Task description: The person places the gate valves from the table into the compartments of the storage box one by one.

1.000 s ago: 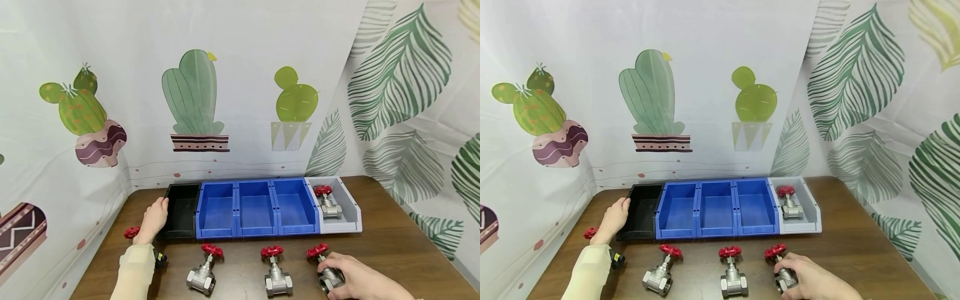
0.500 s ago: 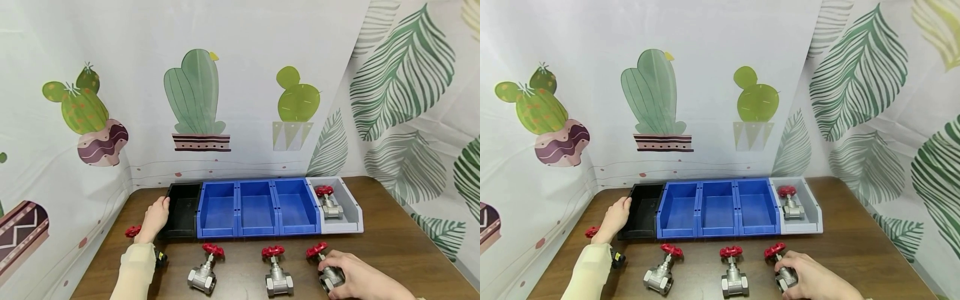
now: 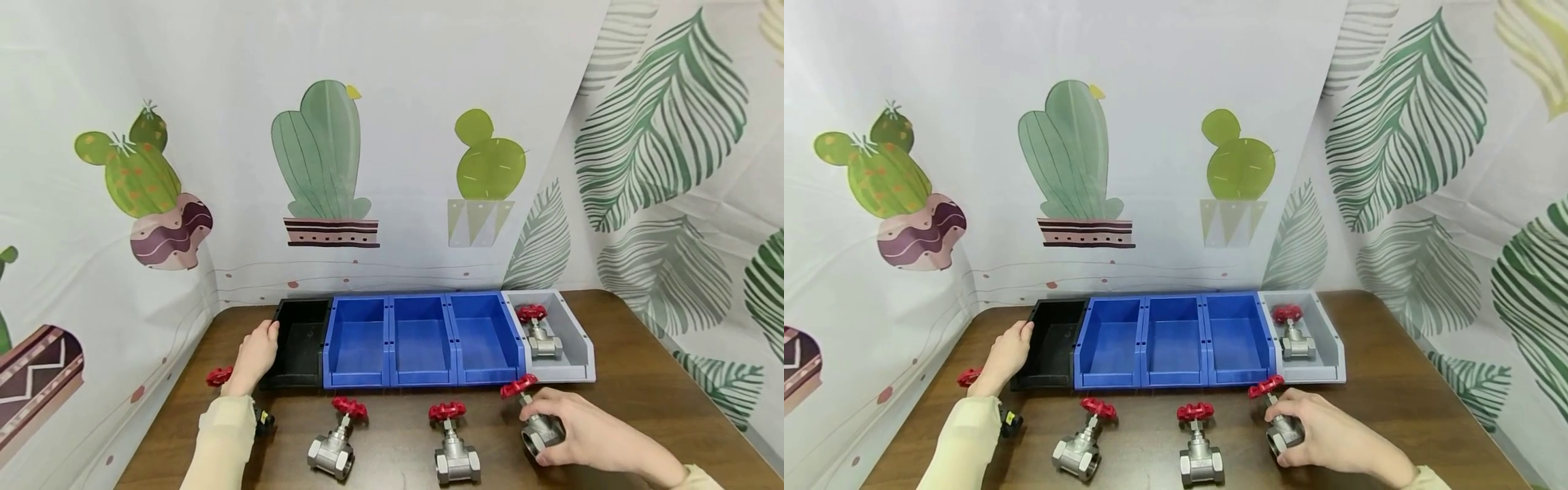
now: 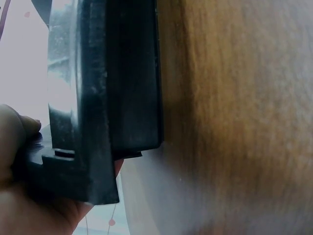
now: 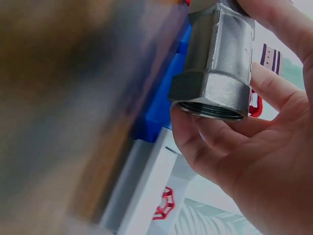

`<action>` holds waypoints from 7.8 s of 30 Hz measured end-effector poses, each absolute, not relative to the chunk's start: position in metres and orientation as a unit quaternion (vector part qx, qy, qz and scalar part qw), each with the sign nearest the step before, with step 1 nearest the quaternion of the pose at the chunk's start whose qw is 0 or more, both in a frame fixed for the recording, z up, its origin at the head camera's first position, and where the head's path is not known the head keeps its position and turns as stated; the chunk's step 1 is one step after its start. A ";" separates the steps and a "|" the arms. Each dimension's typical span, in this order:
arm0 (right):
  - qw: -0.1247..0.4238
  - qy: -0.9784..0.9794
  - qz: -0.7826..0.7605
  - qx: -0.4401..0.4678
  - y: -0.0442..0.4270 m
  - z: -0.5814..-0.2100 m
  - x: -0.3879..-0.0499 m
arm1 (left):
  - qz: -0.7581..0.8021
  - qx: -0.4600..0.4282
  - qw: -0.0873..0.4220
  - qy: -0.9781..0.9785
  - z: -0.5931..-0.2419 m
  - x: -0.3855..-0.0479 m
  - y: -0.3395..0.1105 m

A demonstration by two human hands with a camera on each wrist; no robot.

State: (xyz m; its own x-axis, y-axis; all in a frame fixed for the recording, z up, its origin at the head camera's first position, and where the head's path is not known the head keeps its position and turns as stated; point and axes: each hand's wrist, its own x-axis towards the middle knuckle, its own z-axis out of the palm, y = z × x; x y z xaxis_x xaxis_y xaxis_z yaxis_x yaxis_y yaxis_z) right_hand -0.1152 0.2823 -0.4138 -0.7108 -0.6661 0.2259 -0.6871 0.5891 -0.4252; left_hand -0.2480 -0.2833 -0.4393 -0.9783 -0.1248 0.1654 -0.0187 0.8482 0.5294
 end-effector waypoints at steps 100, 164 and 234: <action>-0.068 -0.957 0.234 0.156 0.193 -0.402 -0.240 | -0.269 0.048 0.102 -0.957 -0.439 -0.245 -0.280; -0.130 -0.872 0.387 0.268 0.193 -0.408 -0.128 | -0.276 0.033 0.098 -0.956 -0.438 -0.247 -0.284; -0.086 -0.851 0.392 0.340 0.163 -0.377 -0.161 | -0.270 0.026 0.095 -0.958 -0.438 -0.246 -0.281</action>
